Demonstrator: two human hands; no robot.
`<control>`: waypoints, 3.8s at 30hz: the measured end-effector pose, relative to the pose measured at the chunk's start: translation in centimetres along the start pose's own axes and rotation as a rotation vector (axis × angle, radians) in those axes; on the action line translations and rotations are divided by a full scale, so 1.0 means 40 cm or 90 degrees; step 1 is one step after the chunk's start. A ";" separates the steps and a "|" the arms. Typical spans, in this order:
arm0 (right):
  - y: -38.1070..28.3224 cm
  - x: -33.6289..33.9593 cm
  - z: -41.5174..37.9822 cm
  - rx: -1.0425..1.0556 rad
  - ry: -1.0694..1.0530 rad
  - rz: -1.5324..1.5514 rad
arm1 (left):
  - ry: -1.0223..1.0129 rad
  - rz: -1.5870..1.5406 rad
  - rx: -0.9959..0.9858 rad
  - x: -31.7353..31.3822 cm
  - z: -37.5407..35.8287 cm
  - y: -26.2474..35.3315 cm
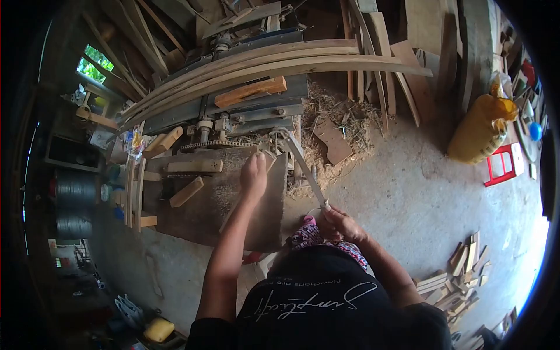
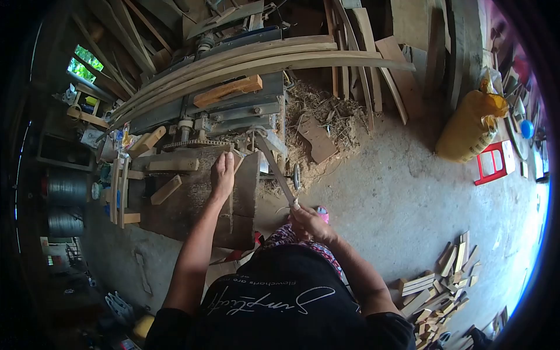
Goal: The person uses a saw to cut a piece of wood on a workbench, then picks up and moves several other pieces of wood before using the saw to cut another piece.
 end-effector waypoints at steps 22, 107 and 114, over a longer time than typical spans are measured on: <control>-0.033 -0.308 0.139 0.331 0.508 -0.734 | -0.177 -0.064 -0.339 0.097 -0.226 0.003; -0.149 -0.135 0.398 0.122 0.305 -1.092 | 0.010 0.367 0.178 -0.035 0.256 -0.231; -0.166 -0.148 0.498 0.151 0.296 -1.101 | 0.074 0.324 0.149 -0.042 0.262 -0.259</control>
Point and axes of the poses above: each hand's wrist, its own z-axis towards the middle knuckle, its own x-axis out of the back of the hand, y = z × x, the point moved 1 cm from there along z, towards the middle knuckle, and after that the axes turned 7 degrees about -z, right-handed, at the moved point
